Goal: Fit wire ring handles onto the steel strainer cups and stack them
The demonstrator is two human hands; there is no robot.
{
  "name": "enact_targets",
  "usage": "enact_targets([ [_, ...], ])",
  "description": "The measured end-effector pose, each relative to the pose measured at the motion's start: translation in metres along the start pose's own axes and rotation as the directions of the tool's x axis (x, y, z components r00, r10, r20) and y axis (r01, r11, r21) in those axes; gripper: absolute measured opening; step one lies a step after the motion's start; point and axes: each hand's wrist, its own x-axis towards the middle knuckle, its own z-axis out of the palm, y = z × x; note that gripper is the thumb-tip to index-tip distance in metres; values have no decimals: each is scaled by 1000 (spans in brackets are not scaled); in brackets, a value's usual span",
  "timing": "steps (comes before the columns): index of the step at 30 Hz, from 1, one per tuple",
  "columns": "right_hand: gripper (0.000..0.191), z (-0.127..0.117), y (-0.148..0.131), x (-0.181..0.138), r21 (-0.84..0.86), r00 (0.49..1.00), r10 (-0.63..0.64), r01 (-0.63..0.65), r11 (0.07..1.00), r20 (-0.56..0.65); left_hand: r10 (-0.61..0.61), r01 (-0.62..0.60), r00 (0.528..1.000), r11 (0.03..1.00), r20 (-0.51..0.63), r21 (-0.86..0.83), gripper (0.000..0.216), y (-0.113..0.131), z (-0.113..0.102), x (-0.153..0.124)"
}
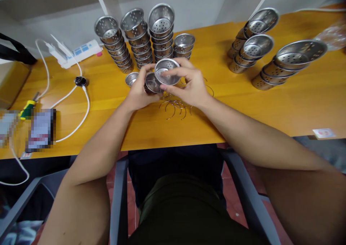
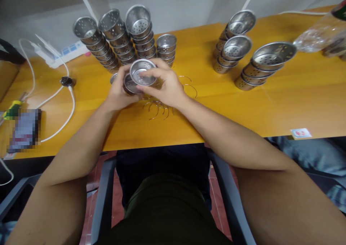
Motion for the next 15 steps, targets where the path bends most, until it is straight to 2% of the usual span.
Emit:
enact_targets([
  [4,107,-11,9,10,-23,999,6,-7,1000,-50,-71,70,997,997,15,32,102,-4,-9,1],
  [6,121,-12,18,12,-46,999,5,-7,999,-51,-73,74,997,997,-12,36,110,-8,-13,3],
  [9,129,-14,30,11,-105,998,-15,7,994,-69,-33,42,995,993,-90,106,128,-8,-25,8],
  [11,133,-17,34,8,-163,998,-13,3,987,-62,-32,50,994,982,-100,183,127,-1,-34,9],
  [13,135,-19,33,5,-226,999,18,-27,974,-38,-46,55,998,973,-46,226,123,10,-39,7],
  [15,136,-21,26,3,-280,999,48,-50,959,-15,-63,44,995,975,79,219,115,24,-40,3],
])
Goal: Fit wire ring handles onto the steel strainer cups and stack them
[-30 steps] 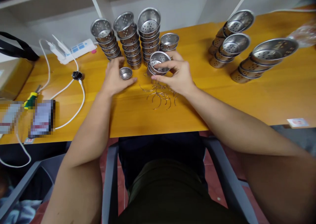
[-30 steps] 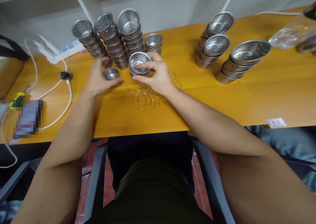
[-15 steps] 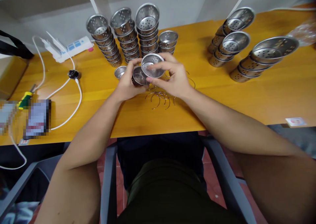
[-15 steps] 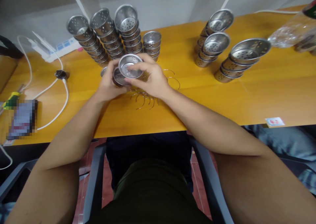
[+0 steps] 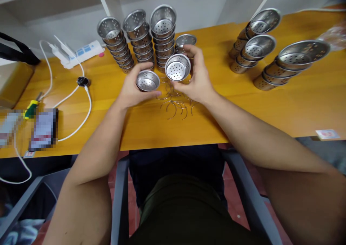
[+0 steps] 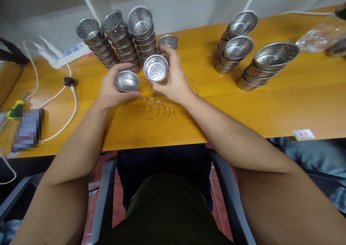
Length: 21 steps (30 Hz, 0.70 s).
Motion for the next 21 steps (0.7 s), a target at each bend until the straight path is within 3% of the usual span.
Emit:
enact_targets([
  [3,137,-3,-14,-2,-79,999,-5,9,997,45,-15,18,978,1000,207,-15,99,16,-5,-5],
  [5,138,-5,-24,-3,-143,997,-6,18,989,82,-47,40,966,999,253,34,99,20,-15,-5],
  [7,138,-8,-31,-3,-207,992,4,22,978,124,-86,56,968,989,236,135,102,20,-30,-4],
  [10,139,-9,-35,-2,-269,987,20,25,963,162,-140,92,974,962,176,256,90,9,-54,-3],
  [16,136,-3,-32,-4,-202,992,9,17,979,127,-112,77,987,959,116,272,78,-21,-85,-8],
  [18,133,-3,-32,-5,-174,992,9,13,985,124,-223,175,967,933,125,314,81,-20,-91,-9],
  [21,134,-3,-32,-5,-151,992,8,12,988,129,-497,400,858,804,127,441,100,-12,-94,-8],
])
